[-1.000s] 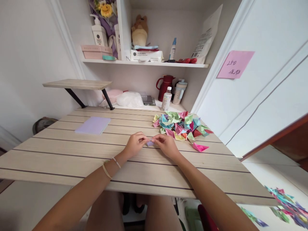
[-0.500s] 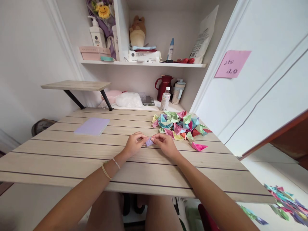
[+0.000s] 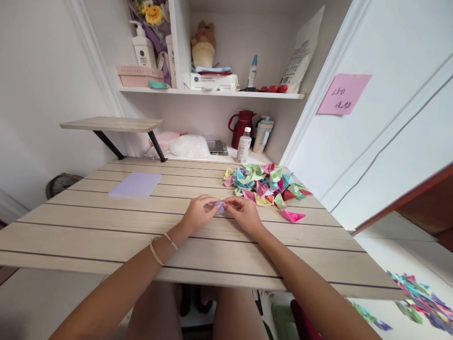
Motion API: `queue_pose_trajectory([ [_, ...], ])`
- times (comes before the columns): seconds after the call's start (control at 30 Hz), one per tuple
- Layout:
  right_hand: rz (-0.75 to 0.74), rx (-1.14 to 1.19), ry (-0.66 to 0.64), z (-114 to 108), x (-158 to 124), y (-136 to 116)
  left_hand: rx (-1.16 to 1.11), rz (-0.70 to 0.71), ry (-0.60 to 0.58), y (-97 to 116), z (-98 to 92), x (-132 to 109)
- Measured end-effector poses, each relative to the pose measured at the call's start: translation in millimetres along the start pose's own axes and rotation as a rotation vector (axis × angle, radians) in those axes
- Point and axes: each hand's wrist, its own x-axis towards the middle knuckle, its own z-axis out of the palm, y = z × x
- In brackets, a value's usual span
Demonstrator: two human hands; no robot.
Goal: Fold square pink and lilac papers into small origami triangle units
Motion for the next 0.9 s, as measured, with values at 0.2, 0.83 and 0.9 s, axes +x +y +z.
queue_pose_trajectory([
  [0.2, 0.039, 0.032, 0.008, -0.2, -0.9, -1.9, 0.040, 0.114, 0.015, 3.9, -0.7, -0.4],
  [0.83, 0.015, -0.003, 0.019, 3.1, -2.6, -5.3, 0.270, 0.281, 0.012, 2.8, -4.2, -1.5],
  [0.9, 0.018, -0.012, 0.026, 3.6, -3.1, -5.7, 0.279, 0.299, 0.019, 2.8, -3.6, -2.0],
])
